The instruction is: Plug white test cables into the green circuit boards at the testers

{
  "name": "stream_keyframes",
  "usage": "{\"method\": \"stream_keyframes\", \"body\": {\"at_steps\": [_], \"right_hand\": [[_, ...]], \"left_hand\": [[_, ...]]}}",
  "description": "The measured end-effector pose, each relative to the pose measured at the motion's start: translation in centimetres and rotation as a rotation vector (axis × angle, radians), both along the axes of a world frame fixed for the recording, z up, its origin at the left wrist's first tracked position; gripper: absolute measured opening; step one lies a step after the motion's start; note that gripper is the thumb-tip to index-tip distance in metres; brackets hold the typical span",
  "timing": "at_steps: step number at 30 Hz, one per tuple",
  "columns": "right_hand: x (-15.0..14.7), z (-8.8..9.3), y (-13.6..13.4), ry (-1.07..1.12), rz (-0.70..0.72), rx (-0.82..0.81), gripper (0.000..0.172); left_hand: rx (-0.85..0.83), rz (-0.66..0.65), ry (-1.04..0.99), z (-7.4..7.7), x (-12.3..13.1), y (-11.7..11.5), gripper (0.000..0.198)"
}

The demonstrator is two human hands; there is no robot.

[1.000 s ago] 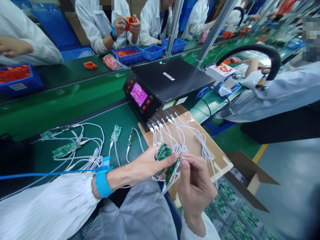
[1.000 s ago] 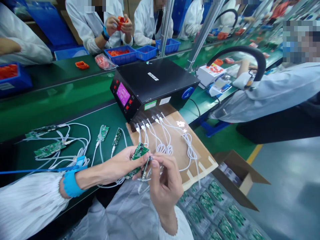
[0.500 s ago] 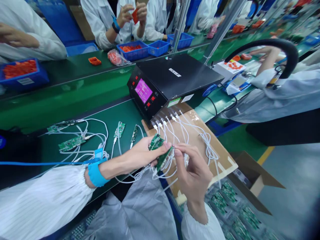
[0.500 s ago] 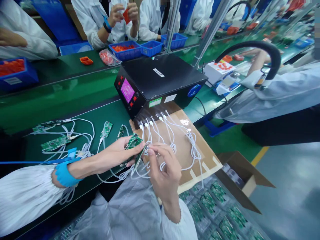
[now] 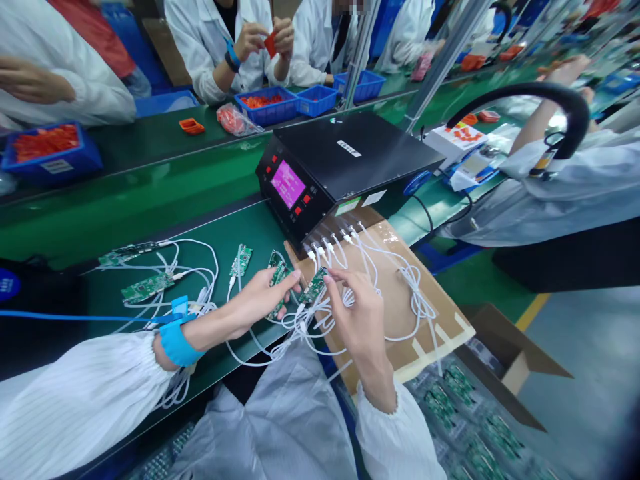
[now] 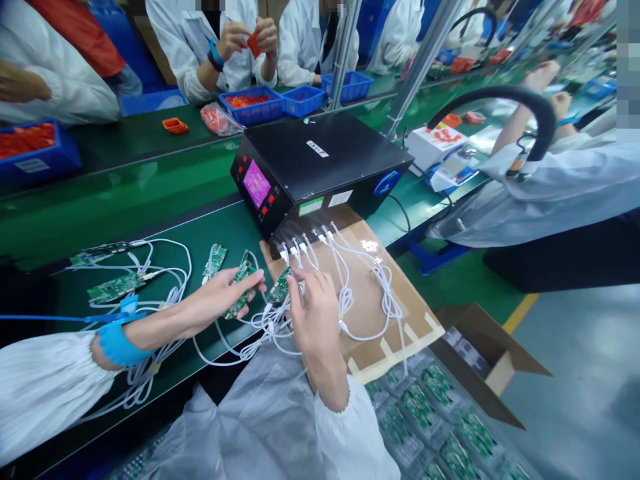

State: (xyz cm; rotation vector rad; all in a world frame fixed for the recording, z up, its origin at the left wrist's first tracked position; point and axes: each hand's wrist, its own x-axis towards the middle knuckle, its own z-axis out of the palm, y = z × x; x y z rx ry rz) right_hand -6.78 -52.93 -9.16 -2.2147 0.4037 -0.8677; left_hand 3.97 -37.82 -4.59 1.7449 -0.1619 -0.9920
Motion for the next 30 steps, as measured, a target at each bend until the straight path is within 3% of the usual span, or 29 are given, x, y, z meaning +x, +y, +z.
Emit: {"method": "stream_keyframes", "body": {"at_steps": [5, 8, 10, 13, 17, 21, 26, 30], "right_hand": [[-0.8, 0.3, 0.1, 0.070, 0.000, -0.093, 0.016], [-3.5, 1.1, 1.4, 0.121, -0.030, -0.176, 0.014], [-5.8, 1.0, 2.8, 0.192, 0.034, -0.229, 0.014], [-8.7, -0.9, 4.7, 0.331, 0.136, -0.392, 0.023], [-10.1, -4.3, 5.9, 0.476, 0.148, -0.560, 0.024], [-10.6, -5.0, 5.1, 0.527, 0.240, -0.566, 0.026], [-12.5, -3.2, 2.4, 0.548, 0.411, -0.438, 0.025], [-14.2, -1.5, -0.5, 0.548, 0.453, -0.378, 0.024]], "left_hand": [[0.093, -0.197, 0.026, -0.2, -0.8, 0.7, 0.034], [0.093, -0.207, -0.002, -0.3, -1.0, 0.7, 0.035], [0.063, -0.215, -0.006, -0.3, -1.0, 0.6, 0.037], [0.037, -0.232, -0.018, -0.3, -0.8, 0.4, 0.039], [0.046, -0.225, -0.037, -0.6, -0.7, 0.4, 0.041], [0.053, -0.209, -0.046, -1.0, -0.7, 0.4, 0.039], [0.105, -0.170, -0.054, -1.4, -0.6, 0.3, 0.038], [0.117, -0.160, -0.077, -1.2, -0.4, 0.4, 0.042]]}}
